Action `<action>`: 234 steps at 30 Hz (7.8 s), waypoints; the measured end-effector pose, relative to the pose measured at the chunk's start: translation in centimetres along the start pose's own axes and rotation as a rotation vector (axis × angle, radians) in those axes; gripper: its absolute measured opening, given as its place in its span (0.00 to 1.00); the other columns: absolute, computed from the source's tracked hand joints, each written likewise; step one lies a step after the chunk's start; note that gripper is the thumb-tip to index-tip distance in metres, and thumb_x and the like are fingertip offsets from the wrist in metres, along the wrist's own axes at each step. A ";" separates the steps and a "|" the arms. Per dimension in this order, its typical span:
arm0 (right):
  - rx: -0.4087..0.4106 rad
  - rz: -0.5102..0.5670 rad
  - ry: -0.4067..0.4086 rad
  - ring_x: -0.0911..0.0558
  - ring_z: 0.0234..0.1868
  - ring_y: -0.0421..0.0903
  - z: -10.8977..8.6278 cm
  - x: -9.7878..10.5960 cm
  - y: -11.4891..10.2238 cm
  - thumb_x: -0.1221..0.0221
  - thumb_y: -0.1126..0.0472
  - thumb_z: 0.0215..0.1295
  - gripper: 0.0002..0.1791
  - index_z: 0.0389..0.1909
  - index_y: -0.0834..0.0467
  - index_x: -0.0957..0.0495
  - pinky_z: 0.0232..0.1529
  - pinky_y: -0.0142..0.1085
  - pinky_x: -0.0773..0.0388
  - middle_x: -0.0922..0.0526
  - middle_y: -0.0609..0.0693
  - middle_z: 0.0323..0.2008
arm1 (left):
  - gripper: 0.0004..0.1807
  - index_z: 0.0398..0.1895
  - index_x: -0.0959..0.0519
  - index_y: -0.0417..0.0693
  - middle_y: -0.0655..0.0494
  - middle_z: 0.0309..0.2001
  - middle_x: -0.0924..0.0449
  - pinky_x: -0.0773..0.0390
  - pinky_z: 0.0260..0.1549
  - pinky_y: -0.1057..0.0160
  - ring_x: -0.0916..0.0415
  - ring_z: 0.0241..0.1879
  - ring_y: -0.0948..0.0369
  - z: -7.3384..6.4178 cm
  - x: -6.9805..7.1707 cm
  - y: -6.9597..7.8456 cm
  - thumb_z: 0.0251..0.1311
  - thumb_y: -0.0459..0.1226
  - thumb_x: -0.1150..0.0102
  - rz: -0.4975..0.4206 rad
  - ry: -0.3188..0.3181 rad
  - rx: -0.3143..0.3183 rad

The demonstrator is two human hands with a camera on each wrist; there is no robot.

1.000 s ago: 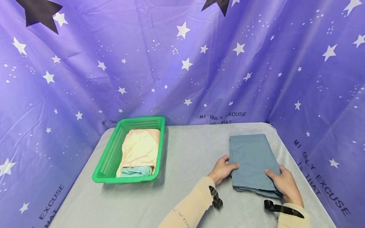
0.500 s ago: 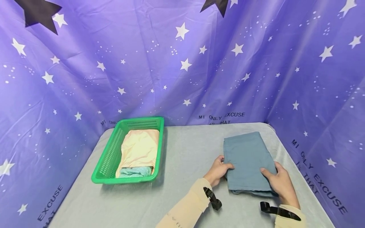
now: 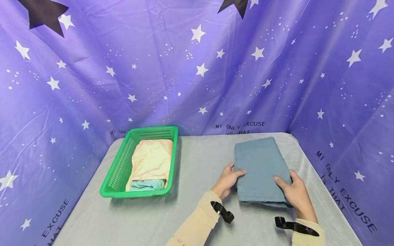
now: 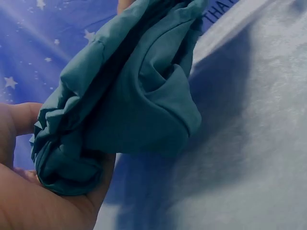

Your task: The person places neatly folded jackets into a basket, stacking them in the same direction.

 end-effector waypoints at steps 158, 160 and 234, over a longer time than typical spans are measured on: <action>0.304 0.317 -0.714 0.18 0.40 0.41 0.3 -26.0 -23.0 0.41 0.61 0.74 0.29 0.72 0.62 0.36 0.51 0.53 0.16 0.23 0.63 0.61 | 0.38 0.81 0.48 0.40 0.35 0.76 0.41 0.29 0.68 0.41 0.35 0.71 0.40 -7.9 35.0 17.9 0.72 0.33 0.46 0.452 0.062 -0.078; 0.298 0.319 -0.713 0.19 0.40 0.42 0.4 -26.5 -23.0 0.40 0.61 0.74 0.29 0.72 0.62 0.35 0.51 0.54 0.16 0.24 0.63 0.61 | 0.38 0.81 0.48 0.40 0.35 0.76 0.41 0.28 0.67 0.42 0.34 0.71 0.40 -7.7 35.4 17.9 0.72 0.34 0.46 0.448 0.063 -0.068; 0.780 -0.474 -0.409 0.24 0.66 0.50 -1.1 -32.0 -23.8 0.40 0.55 0.72 0.16 0.58 0.51 0.18 0.77 0.58 0.45 0.17 0.48 0.60 | 0.41 0.79 0.43 0.36 0.25 0.75 0.44 0.30 0.64 0.35 0.46 0.74 0.31 -5.4 35.4 15.2 0.67 0.36 0.37 1.317 0.072 0.025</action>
Point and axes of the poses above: each hand's wrist, its own z-axis towards the middle knuckle, its own x-axis out of the back of the hand, y = z × x, the point moved 5 cm from there along z, towards the middle knuckle
